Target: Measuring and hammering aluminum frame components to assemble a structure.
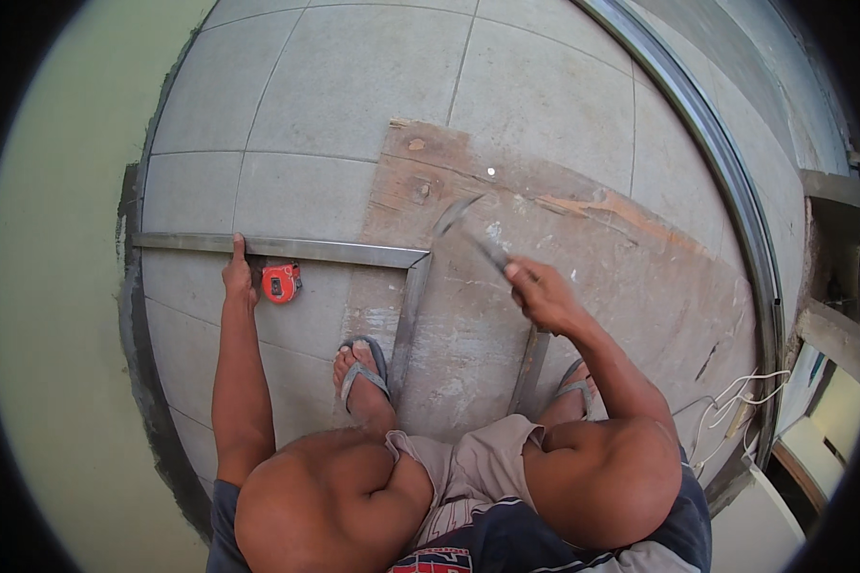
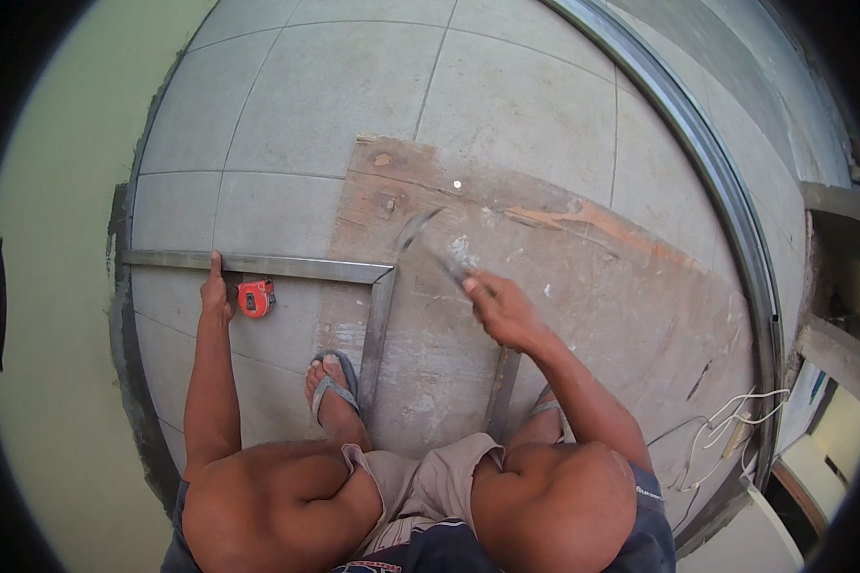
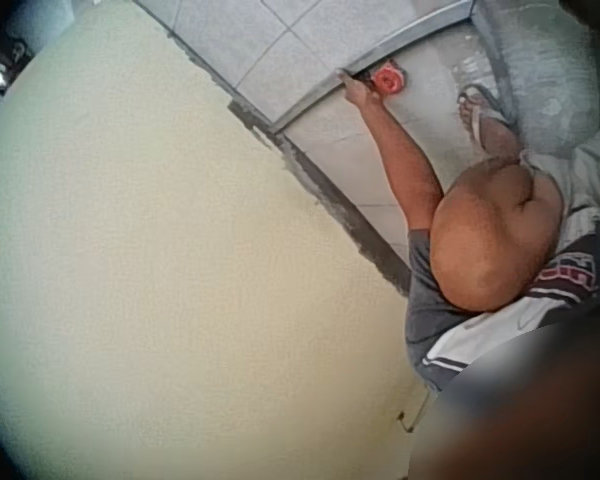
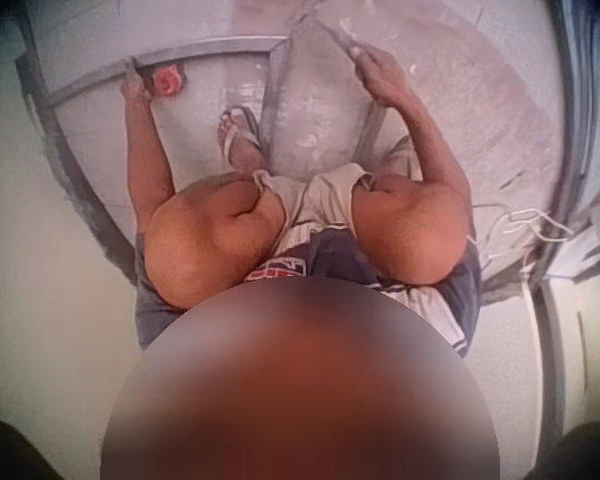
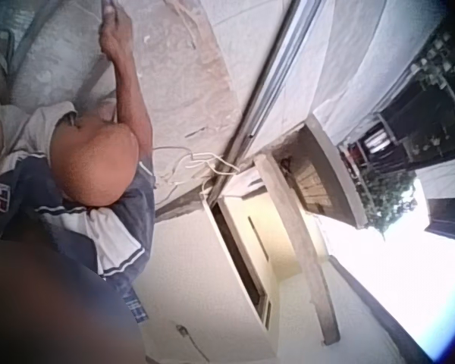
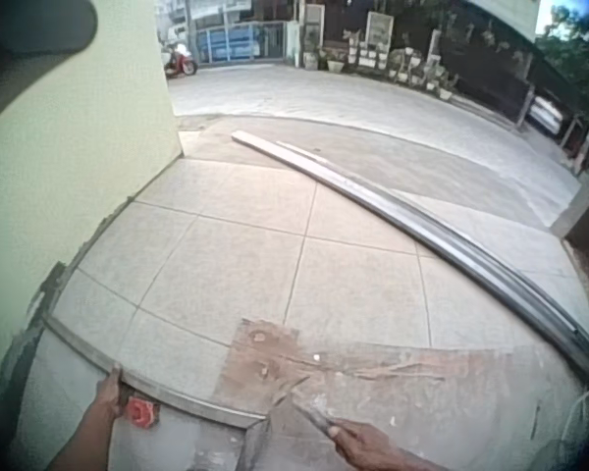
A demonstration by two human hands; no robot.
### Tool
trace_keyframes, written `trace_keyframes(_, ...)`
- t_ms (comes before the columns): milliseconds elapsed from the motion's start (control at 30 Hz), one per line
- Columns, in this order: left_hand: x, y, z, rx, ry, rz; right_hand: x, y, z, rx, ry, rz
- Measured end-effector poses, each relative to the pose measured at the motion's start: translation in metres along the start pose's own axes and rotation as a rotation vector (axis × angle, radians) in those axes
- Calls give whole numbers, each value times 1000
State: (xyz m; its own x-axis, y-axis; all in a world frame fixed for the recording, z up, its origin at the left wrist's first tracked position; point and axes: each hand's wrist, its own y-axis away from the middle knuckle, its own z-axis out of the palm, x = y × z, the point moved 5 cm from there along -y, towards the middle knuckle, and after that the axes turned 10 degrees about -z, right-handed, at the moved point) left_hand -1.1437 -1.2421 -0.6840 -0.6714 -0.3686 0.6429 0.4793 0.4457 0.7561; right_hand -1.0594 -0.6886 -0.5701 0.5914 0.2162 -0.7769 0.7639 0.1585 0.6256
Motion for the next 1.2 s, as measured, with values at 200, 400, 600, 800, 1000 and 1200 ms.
trace_keyframes(200, -3, -1, 3, -46, 10, -21, 7, 1, 11, -122, 118, -37)
trace_keyframes(400, -3, 1, 4, -18, 39, -59, -3, 2, 7, -34, 126, -30)
trace_keyframes(600, -4, 4, 10, -31, 88, -57, -10, 0, -8, 66, 99, -6)
trace_keyframes(800, 0, 1, -4, -51, 91, -30, -15, -6, 2, -155, 248, -4)
trace_keyframes(1000, -2, 6, 16, -49, 70, -55, -11, 3, 6, 34, 354, -120)
trace_keyframes(1200, 3, -1, -3, -80, 97, -32, -24, 23, 22, 39, 580, -409)
